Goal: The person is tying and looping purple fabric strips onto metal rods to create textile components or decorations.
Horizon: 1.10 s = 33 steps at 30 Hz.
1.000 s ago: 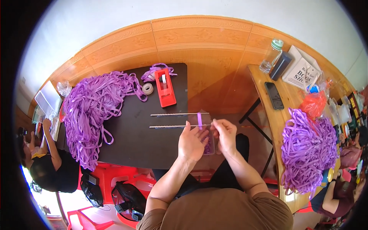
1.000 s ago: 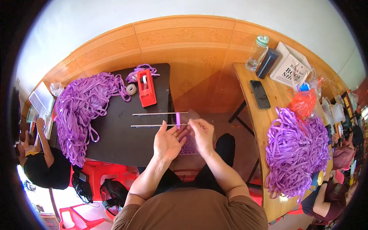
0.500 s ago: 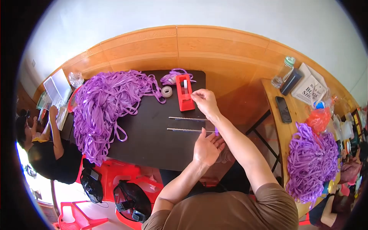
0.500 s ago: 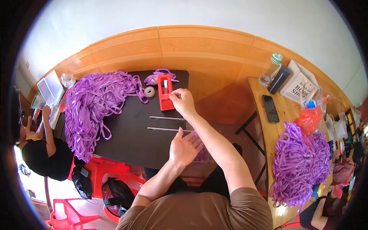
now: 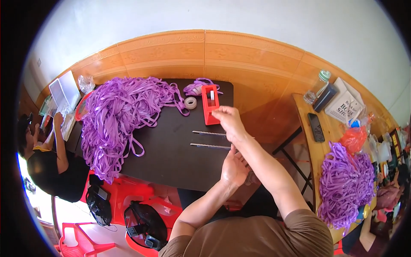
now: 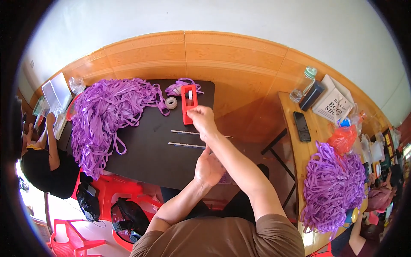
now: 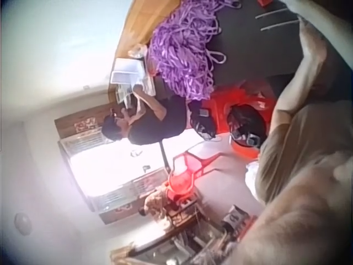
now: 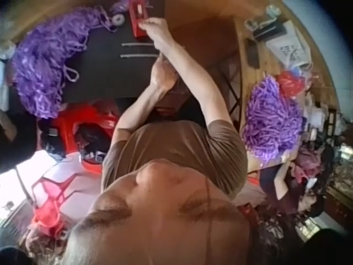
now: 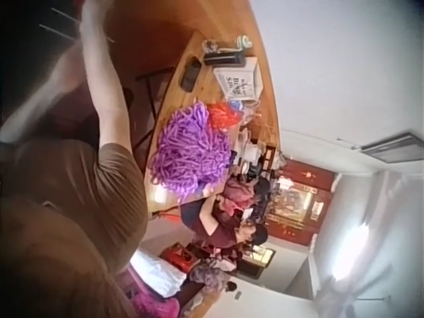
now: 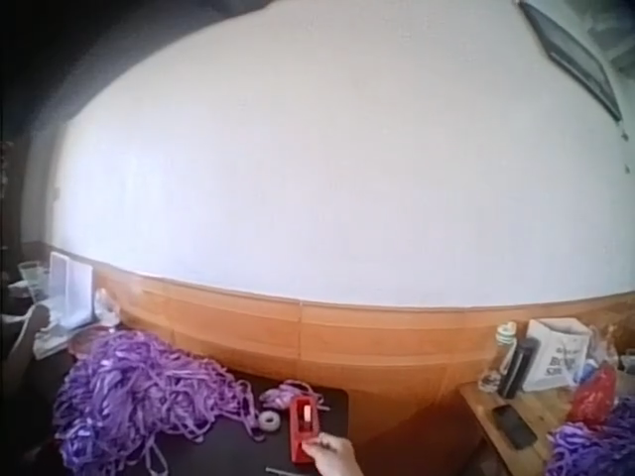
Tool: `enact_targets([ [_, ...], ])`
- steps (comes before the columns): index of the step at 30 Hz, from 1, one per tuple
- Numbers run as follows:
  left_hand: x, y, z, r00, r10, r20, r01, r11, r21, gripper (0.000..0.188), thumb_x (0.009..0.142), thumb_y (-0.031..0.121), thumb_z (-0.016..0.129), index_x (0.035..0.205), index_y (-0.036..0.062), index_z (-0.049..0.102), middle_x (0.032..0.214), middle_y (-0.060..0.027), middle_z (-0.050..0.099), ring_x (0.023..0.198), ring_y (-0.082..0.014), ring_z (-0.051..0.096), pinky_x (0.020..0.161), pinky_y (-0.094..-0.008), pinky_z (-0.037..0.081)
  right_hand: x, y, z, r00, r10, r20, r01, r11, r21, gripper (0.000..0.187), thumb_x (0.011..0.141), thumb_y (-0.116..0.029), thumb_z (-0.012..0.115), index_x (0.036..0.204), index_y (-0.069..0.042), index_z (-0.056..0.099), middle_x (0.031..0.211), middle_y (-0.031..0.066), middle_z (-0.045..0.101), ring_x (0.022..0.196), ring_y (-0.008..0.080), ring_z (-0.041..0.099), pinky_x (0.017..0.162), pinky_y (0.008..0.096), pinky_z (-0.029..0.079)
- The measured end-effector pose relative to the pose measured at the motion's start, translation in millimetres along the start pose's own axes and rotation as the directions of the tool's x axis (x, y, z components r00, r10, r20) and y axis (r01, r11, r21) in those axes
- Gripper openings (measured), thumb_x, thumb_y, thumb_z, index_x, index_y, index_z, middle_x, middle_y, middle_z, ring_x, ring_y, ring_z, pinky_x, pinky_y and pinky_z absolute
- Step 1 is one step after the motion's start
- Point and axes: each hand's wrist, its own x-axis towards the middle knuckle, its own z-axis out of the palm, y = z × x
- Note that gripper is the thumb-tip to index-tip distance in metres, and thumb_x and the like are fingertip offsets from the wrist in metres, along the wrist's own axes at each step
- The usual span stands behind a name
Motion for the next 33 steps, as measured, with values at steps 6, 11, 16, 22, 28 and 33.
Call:
enact_targets([
  [6,2.8,-6.5,-4.6,0.999,0.047,-0.009,-0.048,0.991,-0.122,0.046,0.101,0.038,0.026,0.129,0.0064,0.044,0.128,-0.0114,0.053,0.119,-0.0286,0.049,0.104,-0.0450,0.035,-15.7,15.9,-5.4,0.998,0.042,-0.043,-0.043,0.999,-0.026,0.008,0.084,-0.008,0.068,0.079,-0.001,0.066,0.067,-0.0028,0.057,0.062,0.0046,0.045,0.058,0.0216,0.035],
  [11,7.8,-7.4,-8.6,1.000,0.026,0.007,-0.025,0.996,-0.087,0.048,0.100,0.041,0.032,0.127,0.0041,0.047,0.127,-0.0116,0.053,0.119,-0.0286,0.049,0.105,-0.0435,0.034,0.9,43.9,-17.0,0.972,-0.181,-0.147,0.106,0.904,-0.414,0.011,0.078,-0.011,0.070,0.070,-0.004,0.068,0.096,0.0060,0.063,0.090,0.0216,0.058,0.077,0.0403,0.043],
  [16,7.5,-7.9,-10.5,1.000,0.002,-0.027,-0.003,0.999,-0.041,0.057,0.097,0.049,0.039,0.123,-0.0008,0.049,0.127,-0.0135,0.054,0.118,-0.0278,0.049,0.105,-0.0420,0.033,10.0,52.4,-26.1,0.981,-0.164,-0.101,0.072,0.797,-0.600,0.006,0.073,-0.010,0.070,0.068,-0.008,0.068,0.104,0.0066,0.060,0.107,0.0315,0.050,0.085,0.0469,0.039],
  [22,10.1,-6.5,-20.3,0.999,-0.005,0.032,0.004,0.999,0.038,0.070,0.095,0.054,0.039,0.135,-0.0031,0.033,0.127,-0.0129,0.044,0.116,-0.0299,0.047,0.091,-0.0388,0.037,-6.3,13.3,-69.5,0.880,-0.341,0.332,0.466,0.761,-0.452,0.008,0.073,-0.009,0.065,0.068,-0.002,0.065,0.076,0.0118,0.064,0.073,0.0235,0.061,0.066,0.0373,0.046],
  [28,5.8,-3.8,-12.8,1.000,-0.001,0.008,0.000,0.995,0.097,0.070,0.096,0.054,0.036,0.137,-0.0034,0.032,0.129,-0.0126,0.043,0.116,-0.0291,0.047,0.089,-0.0362,0.037,-28.4,-32.3,-143.0,0.781,0.190,0.595,0.127,0.885,-0.448,0.018,0.089,-0.012,0.059,0.076,0.001,0.062,0.120,0.0143,0.055,0.094,0.0141,0.055,0.084,0.0285,0.044],
  [33,5.9,-3.3,-10.6,1.000,-0.005,0.010,0.004,0.995,0.102,0.068,0.097,0.053,0.035,0.135,-0.0030,0.036,0.129,-0.0116,0.044,0.115,-0.0287,0.047,0.089,-0.0358,0.037,-28.1,-14.0,-154.5,0.723,0.258,0.641,0.131,0.860,-0.493,0.013,0.086,-0.009,0.058,0.077,0.001,0.060,0.108,0.0107,0.057,0.090,0.0146,0.052,0.082,0.0284,0.043],
])
